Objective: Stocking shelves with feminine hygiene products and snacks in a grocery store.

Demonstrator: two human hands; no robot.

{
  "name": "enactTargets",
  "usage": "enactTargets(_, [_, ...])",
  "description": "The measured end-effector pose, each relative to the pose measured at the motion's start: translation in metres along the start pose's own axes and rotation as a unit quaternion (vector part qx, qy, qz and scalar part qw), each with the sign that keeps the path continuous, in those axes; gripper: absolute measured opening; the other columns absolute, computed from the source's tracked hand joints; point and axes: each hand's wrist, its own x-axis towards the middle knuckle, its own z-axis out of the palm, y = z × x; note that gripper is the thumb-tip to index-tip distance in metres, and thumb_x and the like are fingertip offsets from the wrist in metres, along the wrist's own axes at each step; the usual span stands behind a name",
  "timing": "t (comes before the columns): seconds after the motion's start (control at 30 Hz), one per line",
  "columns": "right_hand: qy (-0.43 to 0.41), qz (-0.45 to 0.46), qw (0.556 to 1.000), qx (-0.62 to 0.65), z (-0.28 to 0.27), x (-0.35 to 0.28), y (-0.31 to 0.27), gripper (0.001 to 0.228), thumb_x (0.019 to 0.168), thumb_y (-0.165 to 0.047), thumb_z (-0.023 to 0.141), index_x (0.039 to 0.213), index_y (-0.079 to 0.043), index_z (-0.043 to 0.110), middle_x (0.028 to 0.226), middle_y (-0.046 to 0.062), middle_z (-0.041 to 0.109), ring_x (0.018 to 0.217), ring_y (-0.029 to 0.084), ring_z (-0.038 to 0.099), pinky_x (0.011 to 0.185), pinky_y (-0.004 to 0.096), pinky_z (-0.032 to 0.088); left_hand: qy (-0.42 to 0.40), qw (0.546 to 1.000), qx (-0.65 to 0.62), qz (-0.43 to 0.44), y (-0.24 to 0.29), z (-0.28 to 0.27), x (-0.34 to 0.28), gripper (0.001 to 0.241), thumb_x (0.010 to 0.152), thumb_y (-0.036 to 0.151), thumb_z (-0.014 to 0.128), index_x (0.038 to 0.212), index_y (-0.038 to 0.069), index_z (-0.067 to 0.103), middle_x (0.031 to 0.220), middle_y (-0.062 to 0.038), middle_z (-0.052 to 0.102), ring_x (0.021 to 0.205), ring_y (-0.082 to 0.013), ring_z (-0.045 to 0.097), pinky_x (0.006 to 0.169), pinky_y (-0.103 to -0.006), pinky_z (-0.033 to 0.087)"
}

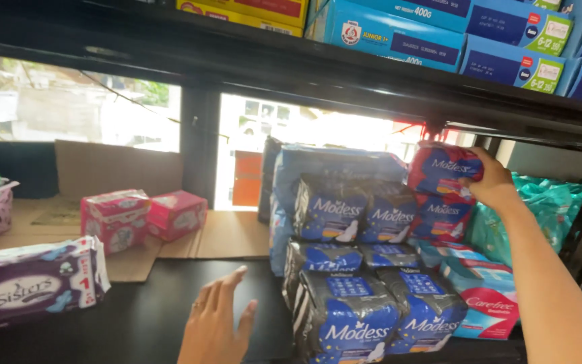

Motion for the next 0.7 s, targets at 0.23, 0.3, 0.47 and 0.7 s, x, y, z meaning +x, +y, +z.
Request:
enactTargets(0.23, [0.014, 0.208, 0.978, -0.028, 0.026, 0.002, 0.002, 0.086, 0.064, 0.015, 0.072, 0.142, -0.019, 0.057, 0.122, 0.016, 0.069, 0.109, 0.036, 0.068, 0.086, 0.045, 0.056, -0.192, 0.973, 0.098, -0.079, -0.008, 0.009, 0.005, 0.079, 0.085, 0.035, 0.068, 0.154, 0.018, 0.033, 0.131, -0.018, 0.060, 0.118, -0.0401, 0.058, 0.099, -0.0503, 0.048])
enactTargets(0.3, [0.039, 0.153, 0.985, -0.063, 0.036, -0.001, 0.016, 0.091, 0.057, 0.019, 0.072, 0.139, -0.016, 0.057, 0.124, 0.018, 0.067, 0.111, 0.037, 0.065, 0.089, 0.045, 0.054, -0.229, 0.961, 0.112, -0.107, -0.008, 0.011, 0.002, 0.080, 0.088, 0.038, 0.067, 0.156, 0.020, 0.030, 0.132, -0.018, 0.059, 0.117, -0.0402, 0.059, 0.099, -0.0500, 0.049])
enactTargets(0.47, [0.095, 0.009, 0.985, -0.146, 0.065, 0.003, 0.098, 0.075, 0.076, 0.017, 0.063, 0.145, -0.009, 0.055, 0.135, 0.023, 0.062, 0.124, 0.045, 0.058, 0.104, 0.048, 0.049, -0.193, 0.972, 0.100, -0.093, -0.013, 0.015, -0.002, 0.077, 0.086, 0.036, 0.066, 0.155, 0.021, 0.033, 0.124, -0.018, 0.066, 0.106, -0.0416, 0.067, 0.092, -0.0509, 0.054])
enactTargets(0.7, [0.196, 0.044, 0.976, -0.087, 0.072, -0.020, 0.048, 0.084, 0.079, 0.015, 0.055, 0.159, -0.007, 0.045, 0.145, 0.024, 0.056, 0.133, 0.045, 0.053, 0.113, 0.045, 0.045, -0.141, 0.985, 0.073, -0.063, -0.014, 0.017, -0.006, 0.072, 0.087, 0.033, 0.066, 0.151, 0.014, 0.039, 0.117, -0.022, 0.069, 0.102, -0.0421, 0.068, 0.088, -0.0511, 0.055])
